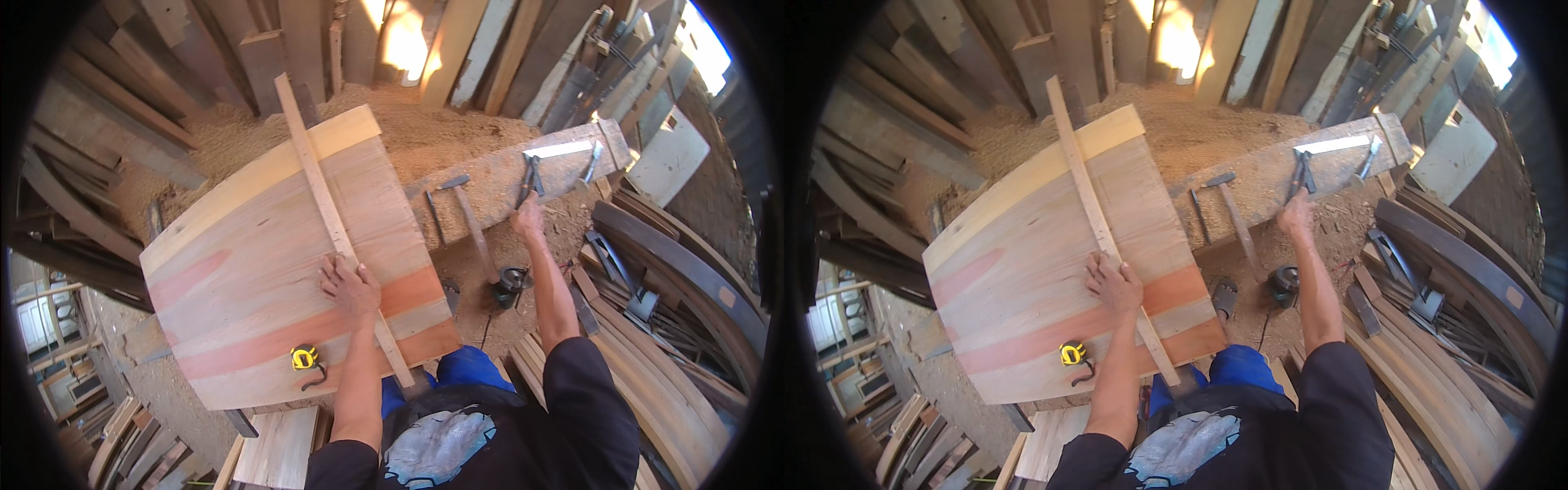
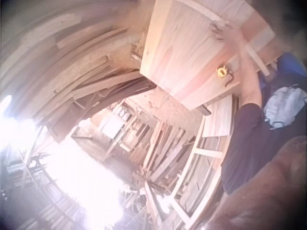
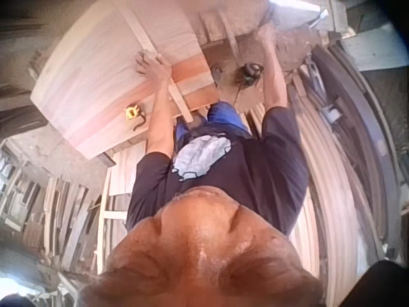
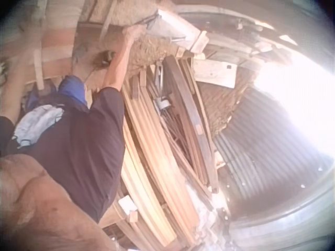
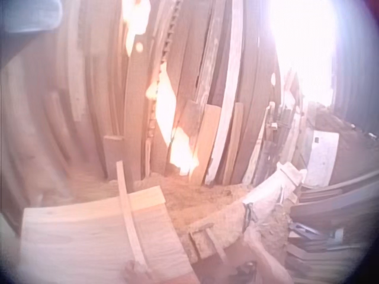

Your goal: The person nails a wooden strip onto a larger board, marks the wood, and then uses a tape measure to check the width of the board.

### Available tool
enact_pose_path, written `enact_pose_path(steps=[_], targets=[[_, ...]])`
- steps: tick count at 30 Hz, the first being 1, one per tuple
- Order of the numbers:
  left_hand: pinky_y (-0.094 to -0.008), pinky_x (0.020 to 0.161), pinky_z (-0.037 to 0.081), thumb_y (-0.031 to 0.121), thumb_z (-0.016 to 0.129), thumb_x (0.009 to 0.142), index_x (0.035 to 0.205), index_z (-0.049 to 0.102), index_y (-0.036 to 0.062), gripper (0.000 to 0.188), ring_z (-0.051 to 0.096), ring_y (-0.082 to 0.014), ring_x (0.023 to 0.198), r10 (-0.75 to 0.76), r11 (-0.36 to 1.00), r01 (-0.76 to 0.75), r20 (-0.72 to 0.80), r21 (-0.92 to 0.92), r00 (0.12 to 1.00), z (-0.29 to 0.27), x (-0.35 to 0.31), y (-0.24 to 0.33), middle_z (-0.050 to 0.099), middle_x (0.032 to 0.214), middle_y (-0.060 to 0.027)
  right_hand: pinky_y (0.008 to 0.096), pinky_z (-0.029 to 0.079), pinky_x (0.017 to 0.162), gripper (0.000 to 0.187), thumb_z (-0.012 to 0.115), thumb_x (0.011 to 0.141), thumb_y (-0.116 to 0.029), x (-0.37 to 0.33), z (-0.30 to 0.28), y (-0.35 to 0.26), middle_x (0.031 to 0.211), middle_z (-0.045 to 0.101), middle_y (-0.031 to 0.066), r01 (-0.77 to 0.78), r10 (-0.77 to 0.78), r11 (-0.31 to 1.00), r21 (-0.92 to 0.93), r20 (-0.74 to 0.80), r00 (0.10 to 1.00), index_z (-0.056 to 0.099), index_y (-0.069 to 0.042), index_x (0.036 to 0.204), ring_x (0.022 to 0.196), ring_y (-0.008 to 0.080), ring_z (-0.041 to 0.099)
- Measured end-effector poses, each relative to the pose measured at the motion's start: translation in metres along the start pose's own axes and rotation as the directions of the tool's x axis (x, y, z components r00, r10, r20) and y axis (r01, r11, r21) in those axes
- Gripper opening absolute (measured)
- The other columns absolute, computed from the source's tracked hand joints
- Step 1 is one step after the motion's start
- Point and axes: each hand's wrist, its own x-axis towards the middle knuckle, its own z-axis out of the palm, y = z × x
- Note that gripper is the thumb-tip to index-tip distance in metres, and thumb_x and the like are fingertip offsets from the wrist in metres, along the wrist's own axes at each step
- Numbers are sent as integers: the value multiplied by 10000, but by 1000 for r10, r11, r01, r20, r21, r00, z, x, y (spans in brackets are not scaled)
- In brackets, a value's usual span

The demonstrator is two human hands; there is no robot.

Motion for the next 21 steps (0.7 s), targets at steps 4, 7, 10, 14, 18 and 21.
enact_pose_path(steps=[4, 7, 10, 14, 18, 21], targets=[[-688, 1158, 201, 283, 620, 936, 1438, 418, 24, 600, 297, -517, 1441, -4, 1000, 4, -6, 11, 1000, -2, 3, 4, 312, 1608, -261, 494, 559, 836, 491, 625, 870, -131, 28, -5, 30, 1104, 640, 285, 48, -51, 997, -58, -57, 997, 445, -3, 1309, 935, 381, 695], [-681, 1170, 188, 277, 618, 937, 1438, 415, 26, 596, 284, -513, 1449, -30, 999, 30, 22, -18, 999, -4, 2, 3, 296, 1617, -257, 437, 580, 658, 277, 542, 851, -23, 11, -21, 32, 878, 677, 169, -109, -2, 852, 512, 211, 978, 510, -23, 1126, 770, 292, 708], [-677, 1177, 177, 282, 615, 939, 1449, 421, 26, 602, 274, -506, 1456, -56, 998, 56, 22, -20, 998, -8, 1, -6, 289, 1622, -250, 425, 580, 617, 175, 467, 832, 49, -86, -61, -23, 982, 668, 169, -206, -180, 539, 816, 351, 919, 519, -60, 959, 762, 245, 690], [-678, 1170, 177, 286, 627, 930, 1422, 477, 32, 574, 278, -499, 1452, -45, 994, 47, 18, -97, 999, -8, 3, -1, 316, 1609, -240, 509, 610, 748, 193, 459, 838, 73, -176, -90, -81, 1073, 673, 196, -455, -448, 276, 847, 532, 719, 543, -52, 960, 837, 297, 703], [-683, 1167, 177, 298, 633, 927, 1408, 508, 27, 565, 278, -496, 1452, -38, 990, 38, -1, -135, 999, -4, 1, -5, 315, 1608, -245, 536, 585, 871, 160, 511, 876, 21, -207, -66, -124, 1188, 648, 169, -637, -607, 427, 642, 725, 325, 569, -68, 995, 982, 307, 687], [-673, 1175, 169, 304, 632, 927, 1430, 489, 37, 587, 276, -492, 1456, -52, 987, 49, -16, -150, 999, -4, 1, -6, 312, 1613, -240, 537, 562, 875, 90, 565, 904, -60, -212, -50, -158, 1195, 631, 104, -558, -573, 608, 565, 798, 185, 576, -90, 988, 1111, 293, 640]])
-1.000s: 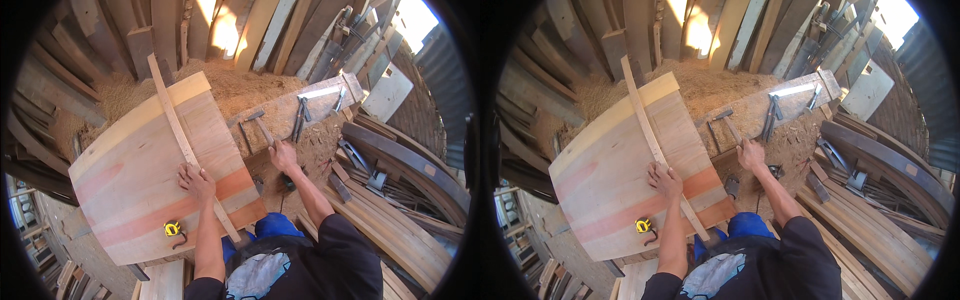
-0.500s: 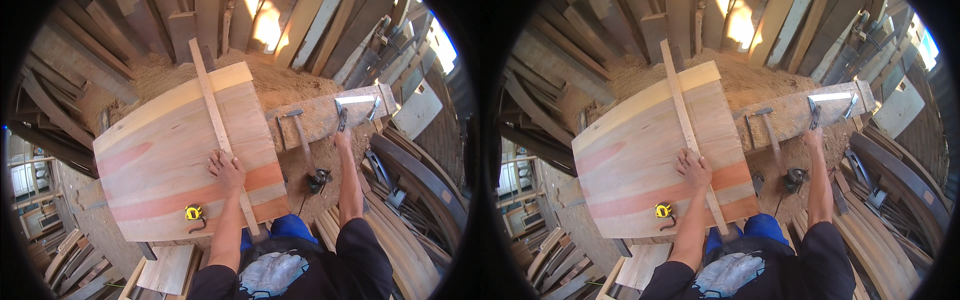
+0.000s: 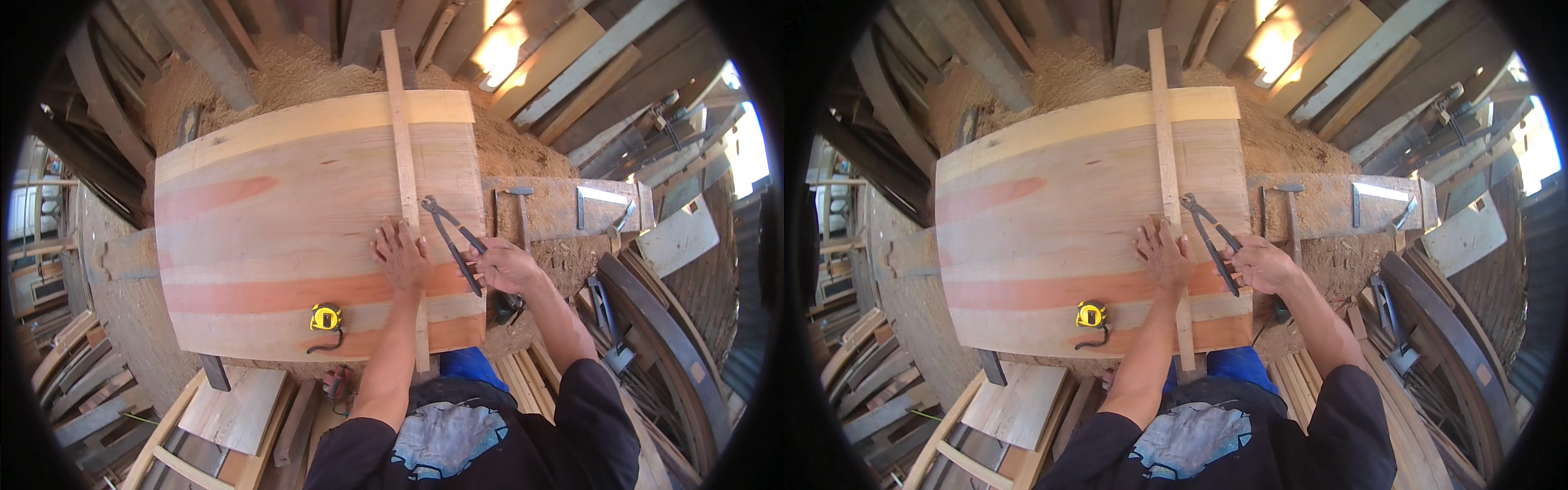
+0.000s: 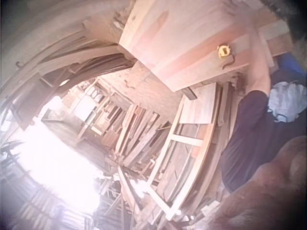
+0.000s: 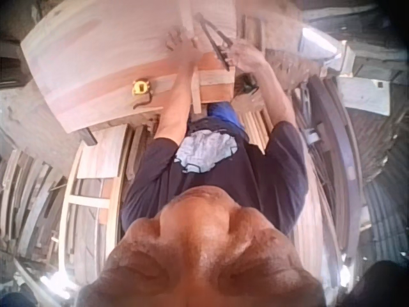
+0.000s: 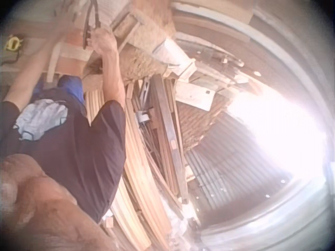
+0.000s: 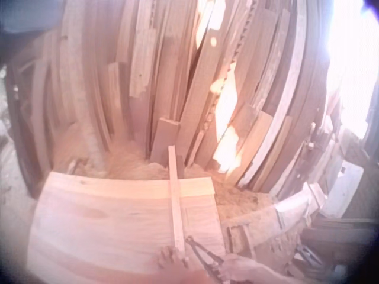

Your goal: The person nails a wooden strip onto a larger board, marks the wood, and then uses a tape measure to check the width of the board.

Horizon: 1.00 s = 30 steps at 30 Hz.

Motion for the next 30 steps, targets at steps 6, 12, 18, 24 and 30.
enact_pose_path(steps=[6, 12, 18, 24, 30], targets=[[-619, 1201, 176, 322, 627, 928, 1446, 493, 95, 582, 293, -427, 1469, 10, 998, -11, -21, -64, 1000, -5, 1, -4, 324, 1617, -217, 544, 599, 770, 177, 656, 908, -160, 42, 13, -19, 1150, 605, 136, -237, 248, 937, -256, 10, 969, 573, -65, 1032, 1098, 343, 655], [-618, 1214, 149, 307, 627, 935, 1456, 488, 104, 576, 248, -433, 1490, -13, 995, 18, 51, -97, 999, -8, 1, -2, 295, 1629, -214, 590, 599, 683, 206, 644, 946, -182, 54, 65, -60, 1134, 632, 196, -405, 357, 831, -382, -191, 914, 554, -30, 1052, 1069, 380, 674], [-626, 1208, 160, 295, 632, 932, 1483, 465, 106, 605, 252, -437, 1489, -35, 989, 48, 88, -143, 995, -14, 3, -3, 299, 1627, -216, 560, 593, 680, 210, 548, 1019, -237, 69, 92, -80, 1204, 652, 293, -488, 446, 821, -298, -199, 873, 540, -38, 1084, 984, 397, 694], [-631, 1201, 173, 286, 639, 932, 1509, 446, 132, 628, 249, -433, 1494, -19, 992, 32, 104, -122, 994, -13, 3, -4, 306, 1627, -208, 430, 571, 680, 204, 463, 1045, -232, 81, 81, -72, 1120, 697, 195, -456, 423, 875, -163, -201, 884, 553, -51, 1073, 899, 267, 688], [-612, 1208, 172, 260, 664, 907, 1446, 473, 58, 607, 252, -426, 1495, -52, 982, 66, 82, -178, 995, -10, 4, -3, 324, 1620, -204, 325, 464, 536, 91, 507, 1021, -166, 74, 79, -50, 915, 607, 39, -419, 397, 898, -133, -162, 903, 530, -98, 1077, 687, 152, 554]])
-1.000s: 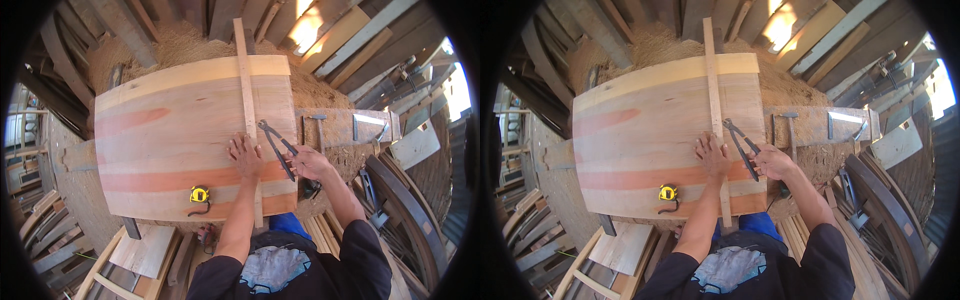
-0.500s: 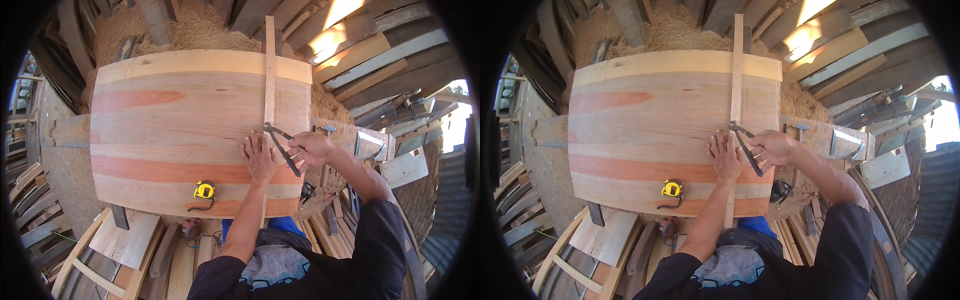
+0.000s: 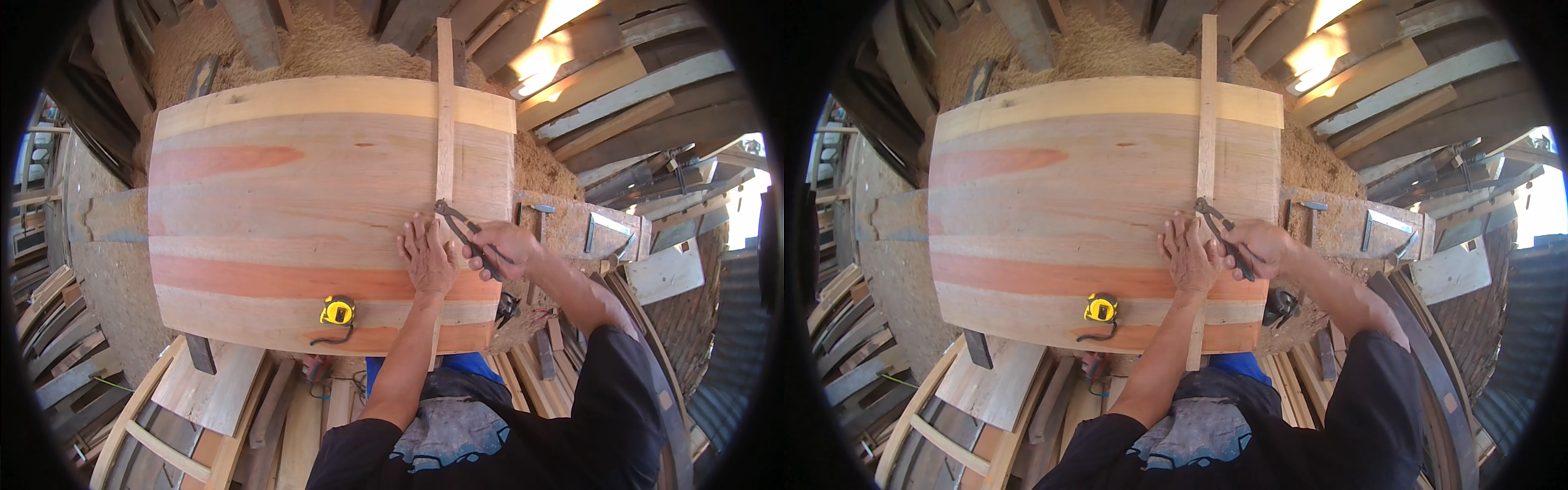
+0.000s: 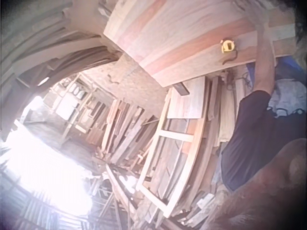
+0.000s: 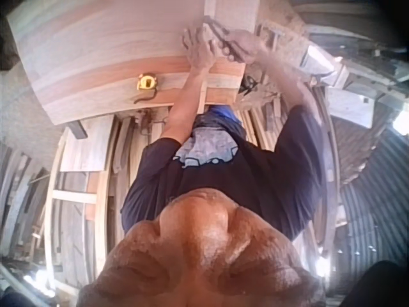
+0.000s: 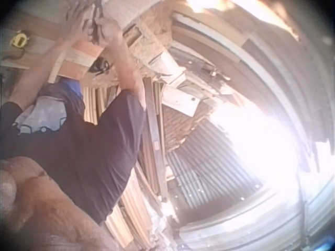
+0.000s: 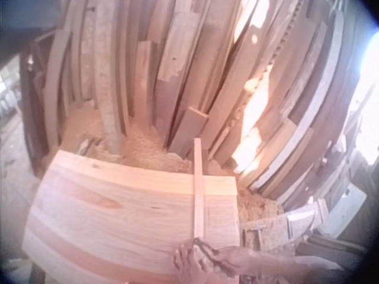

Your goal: The person nails a wooden strip onto a larger board, marks the wood, and then uses a tape measure to check the width of the board.

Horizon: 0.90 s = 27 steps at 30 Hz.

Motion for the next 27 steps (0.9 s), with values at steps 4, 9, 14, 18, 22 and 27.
enact_pose_path(steps=[4, 9, 14, 18, 22, 27], targets=[[-594, 1216, 163, 257, 670, 904, 1416, 476, 28, 594, 252, -410, 1497, 24, 1000, -24, -32, 4, 999, 2, -1, -1, 330, 1620, -196, 293, 440, 508, 73, 511, 1004, -96, 8, -15, 45, 910, 552, 25, 126, -125, 991, -38, 25, 992, 481, -115, 1067, 656, 123, 502], [-576, 1224, 156, 265, 678, 891, 1436, 471, 63, 617, 238, -373, 1510, 59, 995, -55, -44, 89, 997, 12, -1, -8, 327, 1624, -190, 295, 491, 511, 97, 475, 1003, -63, 33, -8, 96, 890, 525, 43, 305, -358, 884, -355, -93, 929, 450, -86, 1094, 665, 119, 541], [-595, 1218, 150, 272, 654, 903, 1444, 502, 101, 587, 232, -397, 1507, 85, 987, -74, -68, 145, 994, 12, -2, -8, 309, 1633, -197, 364, 571, 634, 132, 500, 984, -57, 4, -11, 51, 1027, 609, 91, 256, -255, 966, 24, -45, 966, 522, -64, 1114, 876, 199, 680], [-618, 1215, 128, 316, 607, 932, 1436, 530, 96, 555, 212, -419, 1509, 70, 992, -63, -53, 111, 996, 8, -2, -2, 279, 1644, -206, 508, 582, 693, 185, 574, 951, -108, -1, -36, 41, 1096, 617, 113, 126, -135, 969, -214, -31, 990, 550, -44, 1123, 1030, 305, 696], [-620, 1214, 124, 336, 580, 945, 1441, 530, 104, 549, 209, -420, 1509, 42, 993, -40, -11, 112, 999, 6, -2, -4, 271, 1644, -214, 595, 590, 732, 123, 592, 945, -145, -5, -35, 21, 1106, 599, 100, 74, -83, 966, -249, -27, 996, 558, -68, 1035, 1102, 385, 682], [-624, 1212, 125, 311, 605, 940, 1437, 531, 102, 544, 219, -436, 1500, 46, 996, -45, -7, 80, 999, 1, -1, -2, 274, 1637, -226, 626, 585, 697, 160, 598, 963, -156, -6, -16, -13, 1129, 609, 155, 14, -14, 975, -221, 1, 1000, 570, -30, 1056, 1055, 418, 685]])
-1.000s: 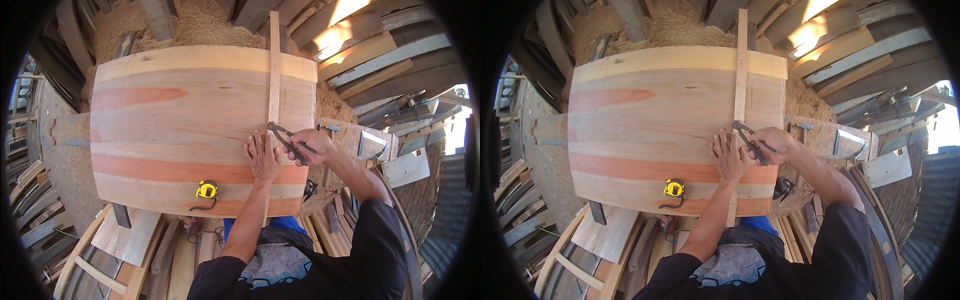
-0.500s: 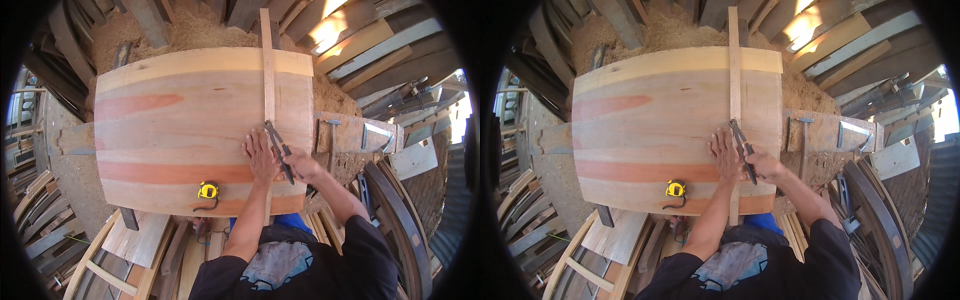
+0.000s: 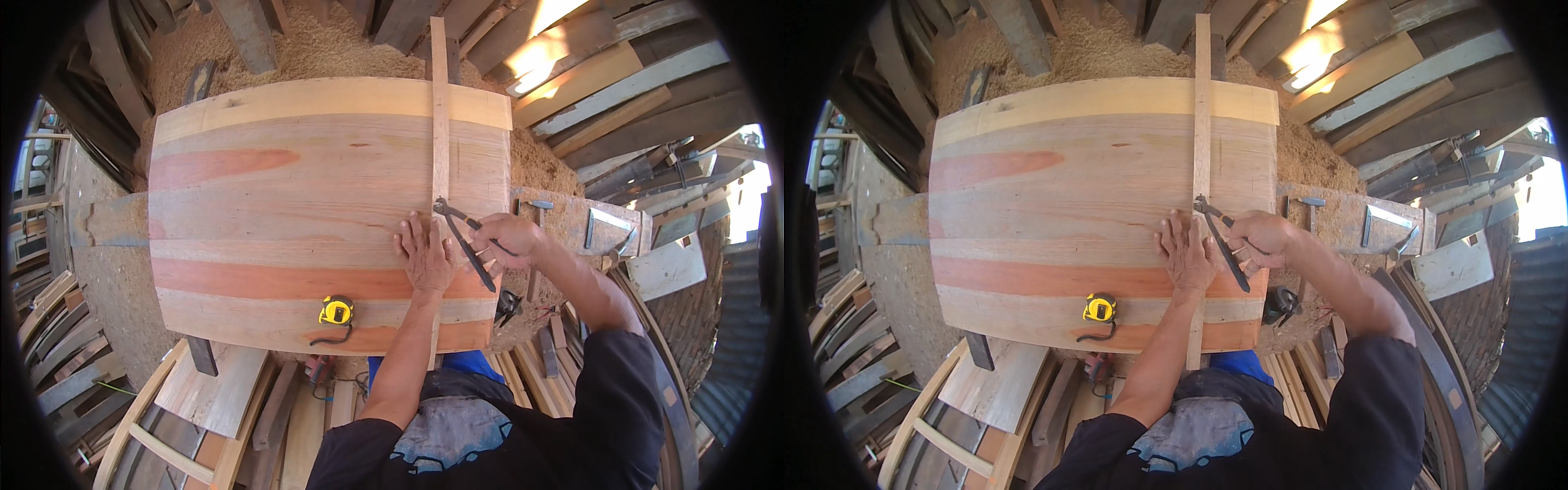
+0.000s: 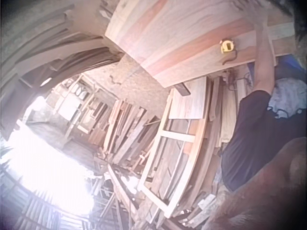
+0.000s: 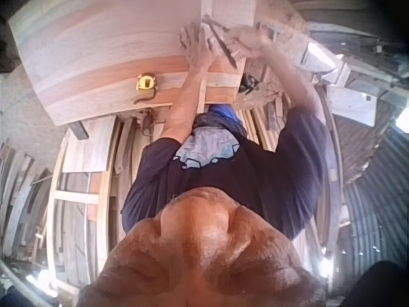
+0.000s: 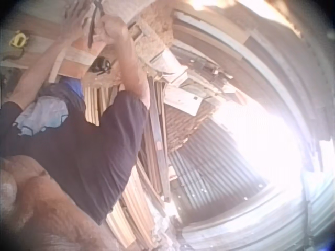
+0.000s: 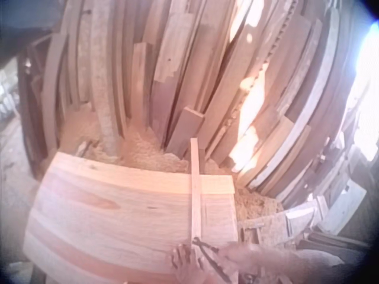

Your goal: The person nails a wooden strip onto a larger board, marks the wood, and then uses a tape measure to check the width of the board.

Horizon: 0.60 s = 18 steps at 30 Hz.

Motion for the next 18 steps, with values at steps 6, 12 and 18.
enact_pose_path(steps=[6, 12, 18], targets=[[-629, 1207, 153, 286, 635, 919, 1426, 529, 97, 551, 256, -443, 1485, 4, 1000, -4, -16, -12, 1000, -1, 1, 1, 299, 1627, -229, 550, 592, 629, 217, 550, 965, -81, 17, 10, -29, 1136, 658, 214, -116, 119, 991, 62, -41, 992, 556, 36, 1148, 909, 340, 709], [-623, 1205, 171, 276, 658, 896, 1397, 483, 35, 583, 270, -435, 1486, -10, 998, 5, -82, -63, 997, 3, 0, -5, 344, 1605, -230, 490, 530, 652, 37, 491, 961, -39, 16, 33, 22, 894, 593, 128, 13, -24, 994, -108, -100, 995, 457, -42, 975, 712, 274, 620], [-633, 1202, 159, 274, 657, 893, 1417, 461, 24, 613, 273, -449, 1481, -6, 996, 0, -72, -87, 997, 2, 0, 0, 352, 1601, -229, 533, 479, 782, 190, 549, 854, -28, 35, 6, 140, 851, 593, 247, 218, -694, 305, -927, -60, 718, 479, 5, 1027, 854, 486, 592]])
